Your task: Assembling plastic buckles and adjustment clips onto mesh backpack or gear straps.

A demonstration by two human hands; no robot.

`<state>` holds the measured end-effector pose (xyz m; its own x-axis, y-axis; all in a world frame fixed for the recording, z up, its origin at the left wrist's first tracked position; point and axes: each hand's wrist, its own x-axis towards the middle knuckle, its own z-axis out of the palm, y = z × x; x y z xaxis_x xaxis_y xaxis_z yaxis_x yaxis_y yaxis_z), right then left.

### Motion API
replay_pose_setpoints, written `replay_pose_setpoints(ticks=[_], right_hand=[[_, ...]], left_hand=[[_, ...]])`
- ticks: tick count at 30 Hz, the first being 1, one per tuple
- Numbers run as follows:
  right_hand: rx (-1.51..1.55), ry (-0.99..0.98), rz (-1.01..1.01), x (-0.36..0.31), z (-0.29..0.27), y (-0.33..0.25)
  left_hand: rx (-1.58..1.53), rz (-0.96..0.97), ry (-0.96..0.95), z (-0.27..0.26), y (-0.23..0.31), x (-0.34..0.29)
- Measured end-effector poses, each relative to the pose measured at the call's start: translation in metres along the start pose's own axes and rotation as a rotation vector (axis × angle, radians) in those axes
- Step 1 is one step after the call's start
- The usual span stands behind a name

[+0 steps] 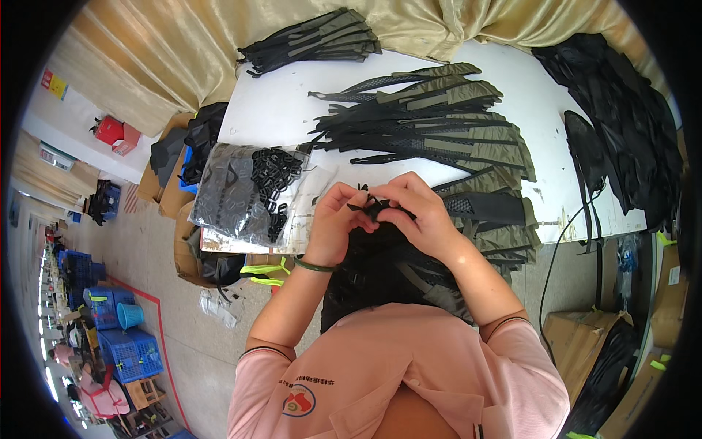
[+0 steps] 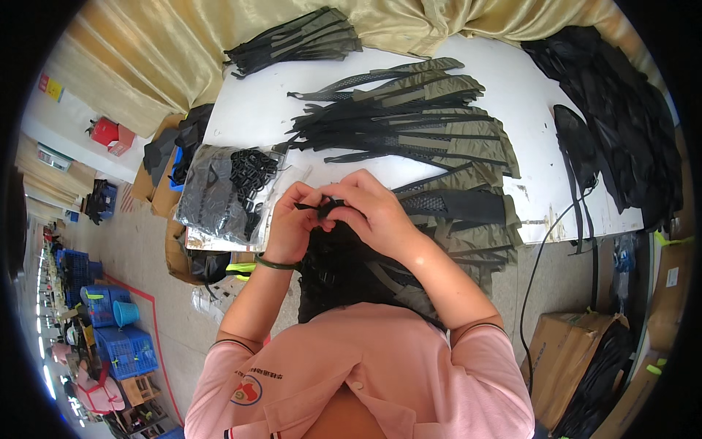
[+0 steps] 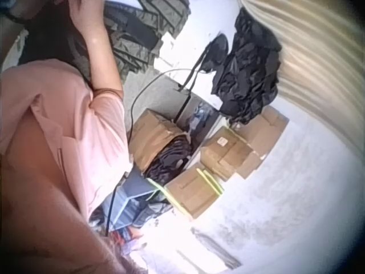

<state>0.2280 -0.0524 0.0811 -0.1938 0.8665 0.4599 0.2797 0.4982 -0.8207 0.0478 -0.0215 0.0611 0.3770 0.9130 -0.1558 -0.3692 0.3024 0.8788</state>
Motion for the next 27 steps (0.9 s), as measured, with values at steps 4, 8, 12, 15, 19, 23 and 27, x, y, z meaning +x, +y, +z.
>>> replay_pose_setpoints(ticks=[4, 8, 12, 15, 19, 23, 27], right_hand=[[-0.143, 0.017, -0.167, 0.003, 0.007, -0.002], [-0.298, 0.074, -0.314, 0.004, 0.014, 0.001], [-0.152, 0.051, -0.251, 0.005, 0.014, -0.002], [0.398, 0.03, 0.154, -0.003, 0.018, 0.004], [0.502, 0.024, 0.311, -0.005, 0.018, 0.009], [0.421, 0.129, 0.313, -0.009, 0.027, 0.014], [0.413, 0.126, 0.402, -0.017, 0.029, 0.02]], left_hand=[[0.074, 0.023, -0.053, 0.001, -0.008, 0.0], [0.053, 0.042, -0.049, 0.002, -0.008, -0.002], [0.099, 0.032, -0.022, -0.002, -0.007, 0.001], [0.119, 0.094, -0.006, 0.003, -0.004, 0.0], [0.126, 0.158, 0.091, 0.005, -0.008, 0.0], [0.077, 0.168, 0.126, 0.005, -0.007, -0.002], [0.074, 0.22, 0.119, 0.005, -0.009, -0.003]])
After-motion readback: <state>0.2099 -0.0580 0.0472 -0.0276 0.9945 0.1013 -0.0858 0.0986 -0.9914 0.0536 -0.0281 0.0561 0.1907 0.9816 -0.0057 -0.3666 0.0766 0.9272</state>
